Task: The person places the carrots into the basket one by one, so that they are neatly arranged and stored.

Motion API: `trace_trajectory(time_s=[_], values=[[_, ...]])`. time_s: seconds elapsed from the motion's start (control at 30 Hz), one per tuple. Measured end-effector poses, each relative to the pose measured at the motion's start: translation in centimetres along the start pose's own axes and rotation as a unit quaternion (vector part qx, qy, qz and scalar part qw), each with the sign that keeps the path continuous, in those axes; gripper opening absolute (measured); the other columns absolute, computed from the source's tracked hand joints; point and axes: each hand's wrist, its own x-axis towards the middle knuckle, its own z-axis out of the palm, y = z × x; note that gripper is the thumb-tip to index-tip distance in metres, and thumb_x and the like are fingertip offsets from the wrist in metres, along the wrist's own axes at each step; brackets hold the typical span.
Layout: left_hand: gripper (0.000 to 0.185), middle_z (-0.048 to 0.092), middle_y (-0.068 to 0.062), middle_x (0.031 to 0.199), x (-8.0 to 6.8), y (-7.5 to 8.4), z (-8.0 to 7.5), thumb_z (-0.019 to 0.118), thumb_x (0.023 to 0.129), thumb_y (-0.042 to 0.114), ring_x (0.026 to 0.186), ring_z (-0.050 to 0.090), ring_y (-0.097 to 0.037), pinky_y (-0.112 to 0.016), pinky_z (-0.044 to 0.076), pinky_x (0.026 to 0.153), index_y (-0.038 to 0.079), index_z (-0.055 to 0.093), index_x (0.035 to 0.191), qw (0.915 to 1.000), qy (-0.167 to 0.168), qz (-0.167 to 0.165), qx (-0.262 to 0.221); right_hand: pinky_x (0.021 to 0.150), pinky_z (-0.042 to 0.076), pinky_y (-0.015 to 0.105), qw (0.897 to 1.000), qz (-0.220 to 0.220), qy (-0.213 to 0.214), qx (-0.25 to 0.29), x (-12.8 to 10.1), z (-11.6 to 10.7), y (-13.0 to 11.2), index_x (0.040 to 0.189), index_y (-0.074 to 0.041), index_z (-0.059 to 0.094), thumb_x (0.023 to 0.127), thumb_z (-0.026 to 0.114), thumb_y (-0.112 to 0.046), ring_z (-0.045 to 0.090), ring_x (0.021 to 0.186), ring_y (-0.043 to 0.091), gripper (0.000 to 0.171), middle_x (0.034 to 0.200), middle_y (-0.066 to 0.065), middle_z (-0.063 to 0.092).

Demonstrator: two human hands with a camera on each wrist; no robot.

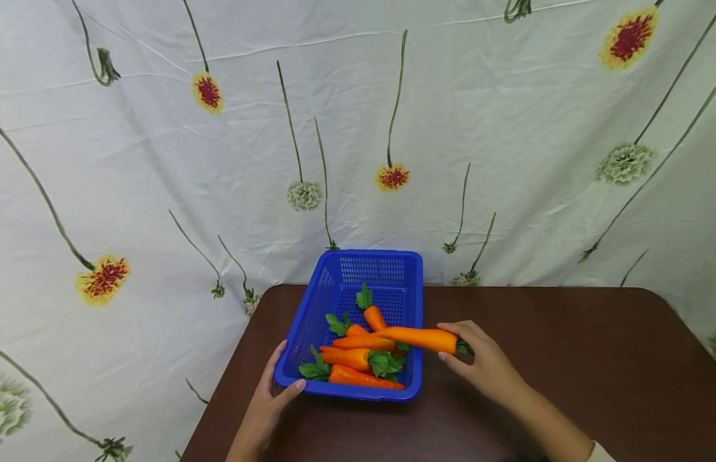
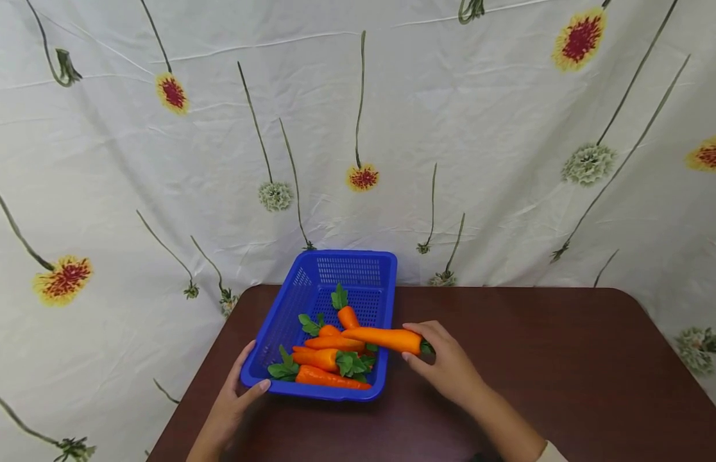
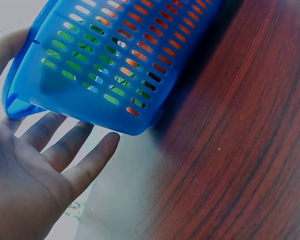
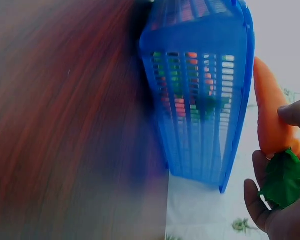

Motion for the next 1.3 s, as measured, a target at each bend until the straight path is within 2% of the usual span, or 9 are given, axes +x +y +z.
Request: trace_trajectory(time_s=[0.3,0.43,0.63,0.8,1.03,1.17,1.3], values=[[0.079,0.029,-0.012,0.157,0.1,-0.1,0.0,0.065,0.092,0.018,0.135,0.041,-0.032,-0.016,0.045,0.093,0.043,0.019,0.151,1.0,-0.001,0.002,0.003,0.089,0.051,0.026,0.999,-0.027,0.016,0.027,0.4,2.1,-1.8,0.127,-0.026,0.061,0.084,0.074,-0.032,0.058,0.101,0.003,0.045,0.118,-0.015,0.058],[0.079,0.027,-0.013,0.157,0.0,0.0,0.0,0.064,0.092,0.018,0.135,0.041,-0.035,-0.016,0.046,0.094,0.041,0.017,0.152,1.0,-0.003,0.004,0.008,0.091,0.051,0.028,0.998,-0.053,0.018,0.032,0.7,3.3,-2.5,0.129,-0.03,0.059,0.085,0.074,-0.031,0.058,0.104,0.005,0.046,0.118,-0.012,0.059],[0.08,0.027,-0.013,0.158,-0.1,0.2,-0.1,0.065,0.092,0.02,0.135,0.041,-0.034,-0.015,0.045,0.093,0.04,0.017,0.152,0.9999,0.0,0.0,0.011,0.092,0.051,0.031,0.996,-0.072,0.013,0.045,1.5,4.5,-3.7,0.13,-0.029,0.058,0.086,0.072,-0.033,0.059,0.107,0.007,0.047,0.12,-0.01,0.059],[0.08,0.025,-0.012,0.158,0.0,0.2,-0.1,0.065,0.092,0.021,0.136,0.04,-0.034,-0.016,0.044,0.095,0.042,0.017,0.152,0.9999,-0.002,-0.002,0.016,0.091,0.052,0.03,0.996,-0.071,0.015,0.055,2.1,5.3,-4.4,0.128,-0.028,0.06,0.085,0.073,-0.034,0.059,0.104,0.006,0.046,0.118,-0.011,0.06],[0.079,0.025,-0.011,0.158,-0.1,0.2,-0.2,0.066,0.091,0.023,0.136,0.041,-0.033,-0.027,0.047,0.1,0.045,0.018,0.15,0.9996,0.002,-0.013,0.027,0.092,0.051,0.029,0.996,-0.062,-0.002,0.067,2.6,6.5,-5.2,0.128,-0.03,0.06,0.085,0.073,-0.036,0.058,0.107,0.005,0.045,0.118,-0.013,0.059],[0.079,0.025,-0.011,0.158,-0.1,0.2,-0.2,0.066,0.091,0.023,0.137,0.04,-0.033,-0.021,0.046,0.098,0.045,0.018,0.15,0.9996,0.002,-0.016,0.025,0.09,0.052,0.029,0.996,-0.056,-0.016,0.066,2.8,7.1,-5.5,0.128,-0.027,0.06,0.085,0.073,-0.035,0.058,0.107,0.007,0.046,0.118,-0.012,0.059],[0.079,0.024,-0.01,0.159,0.0,0.2,-0.1,0.066,0.092,0.023,0.137,0.039,-0.032,-0.016,0.044,0.095,0.045,0.018,0.15,0.9996,0.0,-0.015,0.023,0.089,0.052,0.028,0.997,-0.047,-0.023,0.061,3.1,7.5,-5.7,0.129,-0.029,0.059,0.085,0.071,-0.038,0.058,0.106,0.005,0.046,0.119,-0.013,0.058]])
